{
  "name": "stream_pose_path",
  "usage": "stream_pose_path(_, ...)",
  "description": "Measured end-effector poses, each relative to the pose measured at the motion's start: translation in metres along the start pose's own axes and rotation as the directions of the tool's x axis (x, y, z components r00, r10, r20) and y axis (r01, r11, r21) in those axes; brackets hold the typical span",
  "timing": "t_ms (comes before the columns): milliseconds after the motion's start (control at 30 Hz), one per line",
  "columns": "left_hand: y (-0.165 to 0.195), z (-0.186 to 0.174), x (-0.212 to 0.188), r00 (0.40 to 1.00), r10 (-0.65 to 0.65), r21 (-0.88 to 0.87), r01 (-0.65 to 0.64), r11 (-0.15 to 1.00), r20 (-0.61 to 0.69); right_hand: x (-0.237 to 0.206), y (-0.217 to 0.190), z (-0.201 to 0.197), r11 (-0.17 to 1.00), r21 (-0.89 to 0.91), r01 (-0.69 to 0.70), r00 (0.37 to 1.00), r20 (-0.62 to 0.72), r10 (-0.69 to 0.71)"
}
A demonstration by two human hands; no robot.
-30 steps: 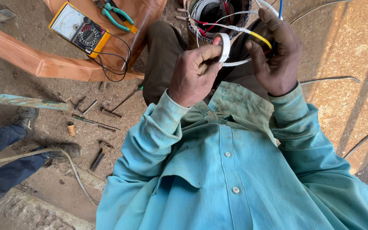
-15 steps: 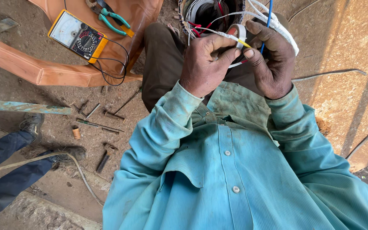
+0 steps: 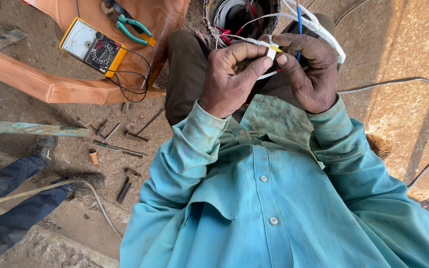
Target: The person sits on the ground with a bucket of wires between their legs and wraps electrical tape around wire connections. They pull tape from the roll, wind it around the joined wires, and tear off pieces, working through several wire bundles one at a time.
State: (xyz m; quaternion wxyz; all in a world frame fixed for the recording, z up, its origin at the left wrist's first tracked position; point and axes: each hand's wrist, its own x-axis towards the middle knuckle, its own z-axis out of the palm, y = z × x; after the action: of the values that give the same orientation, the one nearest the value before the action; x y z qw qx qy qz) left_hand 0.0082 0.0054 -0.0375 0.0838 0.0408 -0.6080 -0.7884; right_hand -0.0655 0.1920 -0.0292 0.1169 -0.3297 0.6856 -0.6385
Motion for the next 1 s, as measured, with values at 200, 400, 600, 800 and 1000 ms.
stream_pose_path(200,0.000,0.001,0.000,1.000,0.010,0.041,-0.009,0.999,-0.018,0.005,-0.006,0.002,1.000,-0.020,0.013,1.000,0.002,-0.013)
stream_pose_path(400,0.013,0.005,0.001,0.999,0.007,0.083,-0.004,0.997,-0.031,0.008,-0.015,0.006,0.985,-0.173,0.001,0.999,-0.044,-0.009)
stream_pose_path(600,0.074,0.011,-0.004,0.956,0.112,0.176,-0.164,0.971,0.273,0.013,-0.027,0.004,0.993,-0.113,0.018,0.997,-0.071,-0.026)
stream_pose_path(800,0.070,0.005,0.017,0.836,0.520,0.664,-0.492,0.564,0.177,0.020,-0.045,0.003,0.992,0.058,-0.108,0.993,0.046,0.106)
stream_pose_path(1000,0.046,0.000,0.036,1.000,0.024,0.631,-0.005,0.776,-0.021,0.014,-0.054,0.019,0.817,-0.534,0.217,0.964,-0.013,-0.265)
